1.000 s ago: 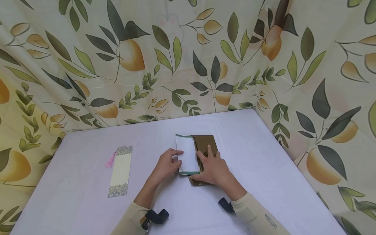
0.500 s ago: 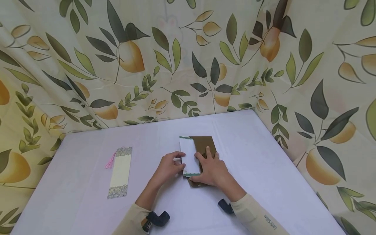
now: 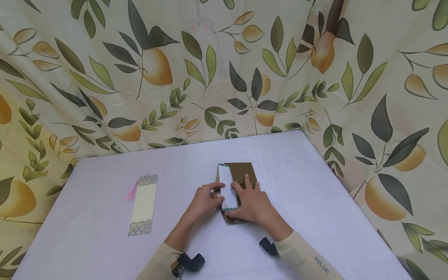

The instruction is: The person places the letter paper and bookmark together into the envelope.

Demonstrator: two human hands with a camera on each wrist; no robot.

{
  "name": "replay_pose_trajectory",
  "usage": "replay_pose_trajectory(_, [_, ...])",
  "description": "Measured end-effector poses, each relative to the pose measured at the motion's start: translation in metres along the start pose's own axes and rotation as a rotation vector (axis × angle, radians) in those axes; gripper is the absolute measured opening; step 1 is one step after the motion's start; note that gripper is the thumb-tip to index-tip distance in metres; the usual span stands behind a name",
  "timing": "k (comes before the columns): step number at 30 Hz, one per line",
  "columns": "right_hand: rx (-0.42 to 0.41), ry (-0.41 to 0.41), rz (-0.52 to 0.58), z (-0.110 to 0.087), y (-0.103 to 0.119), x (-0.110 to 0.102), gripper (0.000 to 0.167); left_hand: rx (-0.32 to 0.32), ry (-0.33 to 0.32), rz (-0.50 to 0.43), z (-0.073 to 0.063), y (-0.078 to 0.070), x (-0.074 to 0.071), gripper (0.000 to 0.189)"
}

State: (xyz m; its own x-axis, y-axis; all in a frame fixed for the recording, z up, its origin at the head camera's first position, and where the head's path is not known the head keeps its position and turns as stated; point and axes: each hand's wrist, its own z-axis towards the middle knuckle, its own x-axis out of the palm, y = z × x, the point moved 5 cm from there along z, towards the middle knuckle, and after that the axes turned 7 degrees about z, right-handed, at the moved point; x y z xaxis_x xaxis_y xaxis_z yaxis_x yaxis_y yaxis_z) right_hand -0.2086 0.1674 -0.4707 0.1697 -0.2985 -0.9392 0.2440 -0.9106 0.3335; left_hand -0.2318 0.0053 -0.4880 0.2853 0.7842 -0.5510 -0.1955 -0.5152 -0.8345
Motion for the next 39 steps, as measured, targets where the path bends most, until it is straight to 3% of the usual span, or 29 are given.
replay_pose_trajectory(12, [-0.003,0.002,-0.01,0.001,0.003,0.0,0.092,-0.014,0.008,-0.046,0.001,0.003,0.008,0.046])
replay_pose_trajectory(21, [-0.01,-0.008,-0.001,-0.001,0.004,-0.001,0.092,-0.01,0.019,-0.098,0.001,0.005,0.014,0.066])
replay_pose_trajectory(39, [-0.027,-0.013,-0.007,-0.001,0.005,0.0,0.087,0.006,0.037,-0.156,0.001,0.003,0.024,0.068])
